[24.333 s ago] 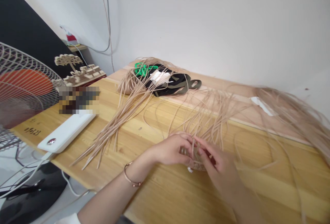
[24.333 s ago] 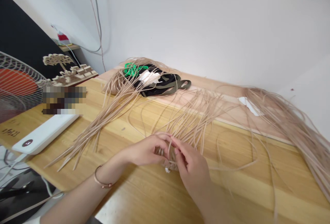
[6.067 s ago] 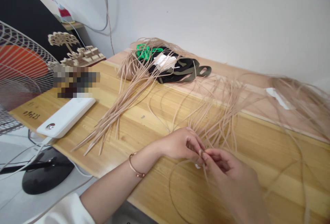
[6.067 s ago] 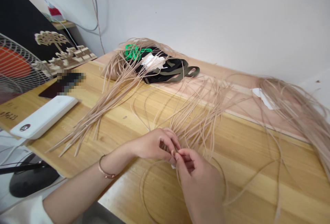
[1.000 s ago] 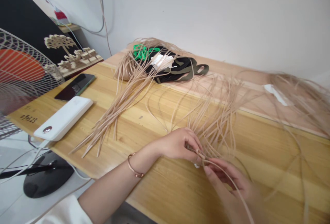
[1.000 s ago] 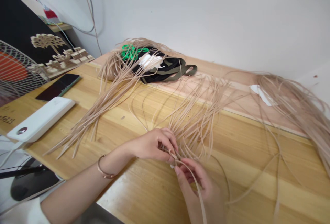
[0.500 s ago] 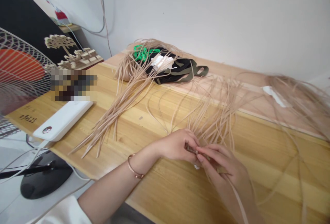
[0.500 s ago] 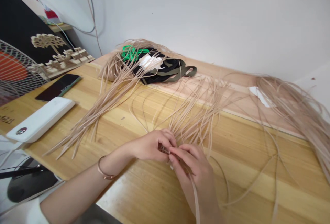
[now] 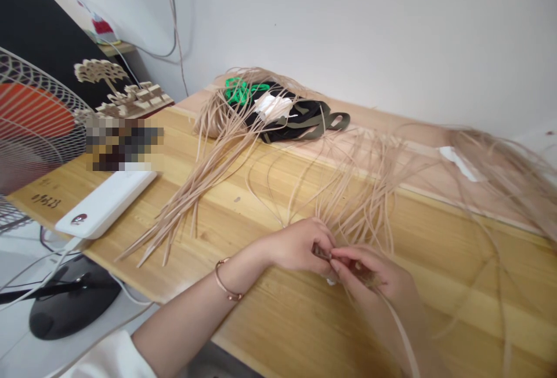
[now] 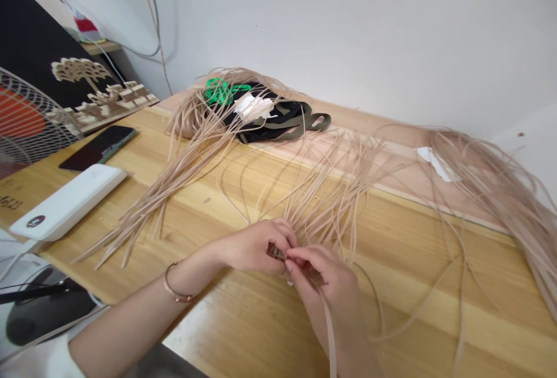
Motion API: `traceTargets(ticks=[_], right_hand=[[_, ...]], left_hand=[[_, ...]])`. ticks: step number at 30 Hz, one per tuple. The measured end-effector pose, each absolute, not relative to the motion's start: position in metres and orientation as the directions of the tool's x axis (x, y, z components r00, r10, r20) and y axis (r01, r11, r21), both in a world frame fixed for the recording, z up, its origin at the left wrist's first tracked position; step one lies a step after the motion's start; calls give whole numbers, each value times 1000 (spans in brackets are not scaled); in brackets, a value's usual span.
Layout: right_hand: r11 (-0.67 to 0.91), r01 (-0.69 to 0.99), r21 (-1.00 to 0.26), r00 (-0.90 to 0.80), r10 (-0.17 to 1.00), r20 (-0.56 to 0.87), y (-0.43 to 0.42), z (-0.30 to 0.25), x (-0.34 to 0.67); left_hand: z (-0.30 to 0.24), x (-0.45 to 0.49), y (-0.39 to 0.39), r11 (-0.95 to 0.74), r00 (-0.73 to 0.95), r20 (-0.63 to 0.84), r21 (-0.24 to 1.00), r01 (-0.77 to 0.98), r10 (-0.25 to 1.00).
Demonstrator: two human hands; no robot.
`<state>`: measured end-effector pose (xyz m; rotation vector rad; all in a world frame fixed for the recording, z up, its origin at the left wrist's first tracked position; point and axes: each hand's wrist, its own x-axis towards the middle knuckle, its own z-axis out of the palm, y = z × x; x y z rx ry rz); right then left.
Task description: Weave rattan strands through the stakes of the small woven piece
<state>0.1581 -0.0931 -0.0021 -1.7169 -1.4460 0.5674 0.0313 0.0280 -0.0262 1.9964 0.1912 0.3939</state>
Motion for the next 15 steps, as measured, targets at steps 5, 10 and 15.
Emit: traceTargets(ticks=[5, 10, 15], right_hand=[[-9, 665, -747, 212, 961, 177, -94, 0, 162], [162, 757, -633, -21, 974, 224, -95, -2, 172], [241, 752, -613, -111, 963, 244, -95, -4, 175]], left_hand=[[-23, 31, 29, -448, 940, 175, 893, -26, 294], [-22, 31, 29, -438, 946, 185, 897, -53, 266], [-22, 31, 28, -412, 946, 184, 909, -60, 266]])
